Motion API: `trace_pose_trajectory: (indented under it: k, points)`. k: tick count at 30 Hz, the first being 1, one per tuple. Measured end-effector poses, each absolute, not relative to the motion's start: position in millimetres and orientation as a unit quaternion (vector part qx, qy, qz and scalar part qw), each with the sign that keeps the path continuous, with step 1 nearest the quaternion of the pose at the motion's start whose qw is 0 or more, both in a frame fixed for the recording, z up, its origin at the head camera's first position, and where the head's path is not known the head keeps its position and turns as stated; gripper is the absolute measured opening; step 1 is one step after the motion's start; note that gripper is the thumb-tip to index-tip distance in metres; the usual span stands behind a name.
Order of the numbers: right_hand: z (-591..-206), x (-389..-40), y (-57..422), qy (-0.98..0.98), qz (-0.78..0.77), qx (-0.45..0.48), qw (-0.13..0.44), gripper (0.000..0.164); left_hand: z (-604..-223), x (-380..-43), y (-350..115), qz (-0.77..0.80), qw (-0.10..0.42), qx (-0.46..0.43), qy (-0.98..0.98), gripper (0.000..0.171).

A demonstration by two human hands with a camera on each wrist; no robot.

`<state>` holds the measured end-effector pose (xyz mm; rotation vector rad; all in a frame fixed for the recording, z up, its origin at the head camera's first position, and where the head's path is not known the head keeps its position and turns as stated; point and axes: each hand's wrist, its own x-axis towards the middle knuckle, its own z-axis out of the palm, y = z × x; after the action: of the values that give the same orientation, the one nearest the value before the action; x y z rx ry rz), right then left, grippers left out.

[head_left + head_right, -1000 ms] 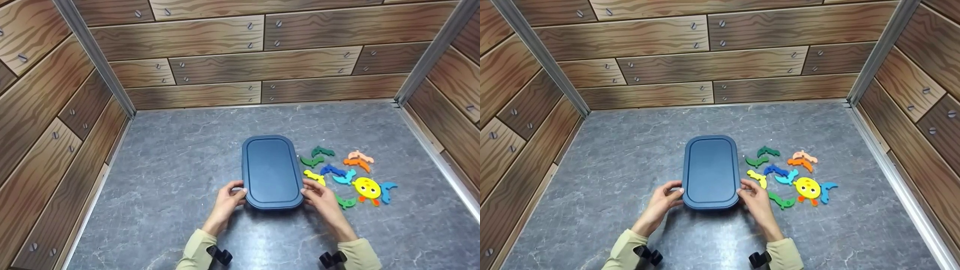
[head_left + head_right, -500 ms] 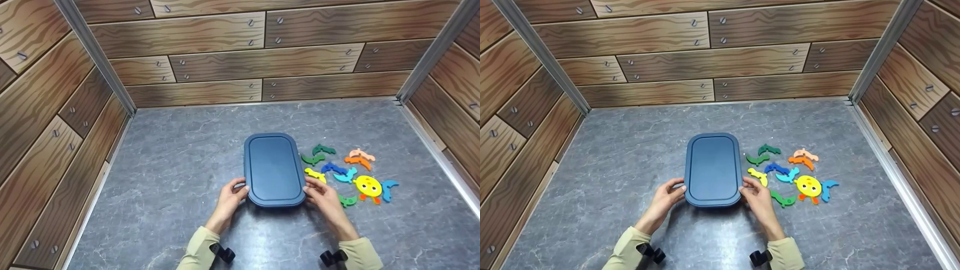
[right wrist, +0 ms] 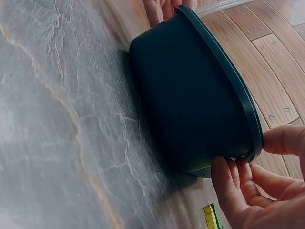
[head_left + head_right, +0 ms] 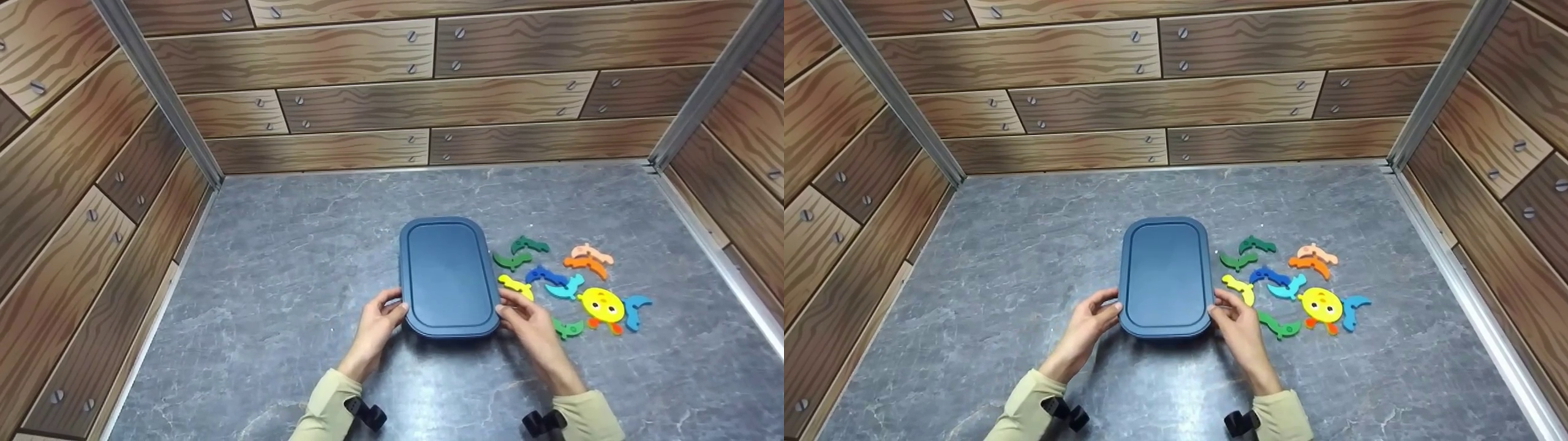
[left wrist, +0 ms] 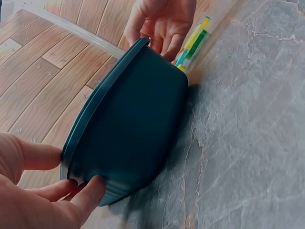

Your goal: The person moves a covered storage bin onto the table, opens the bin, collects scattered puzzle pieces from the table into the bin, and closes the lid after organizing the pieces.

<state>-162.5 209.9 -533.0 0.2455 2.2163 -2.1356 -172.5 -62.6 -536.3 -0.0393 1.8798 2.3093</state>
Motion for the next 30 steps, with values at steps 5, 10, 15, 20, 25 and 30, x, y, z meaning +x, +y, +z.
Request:
trace_pose_trajectory:
  k: [5,10,15,20,25,30]
  points:
    - [-533.1,-162.5,210.3,0.729,-0.679,0.082,0.025,0.041,-537.7,-172.5,-61.3,0.771,0.082,-0.009,0.631,0.041]
    - [-532.8,-162.1,209.6,0.733,-0.673,0.095,0.025,0.041,-538.5,-170.9,-59.4,0.771,0.08,-0.008,0.631,0.04]
    - [-532.4,-161.5,208.5,0.741,-0.665,0.095,0.019,0.042,-539.1,-170.5,-57.5,0.772,0.076,-0.01,0.631,0.041]
    - [-530.5,-160.2,209.4,0.755,-0.652,0.074,0.009,0.041,-538.0,-171.4,-56.1,0.774,0.065,-0.007,0.63,0.039]
    - [-528.8,-158.6,210.2,0.758,-0.65,0.052,0.018,0.042,-538.1,-171.3,-55.8,0.778,0.058,-0.01,0.625,0.039]
    - [-527.0,-158.9,210.8,0.766,-0.641,0.037,0.019,0.043,-537.4,-171.4,-54.5,0.778,0.053,-0.013,0.626,0.038]
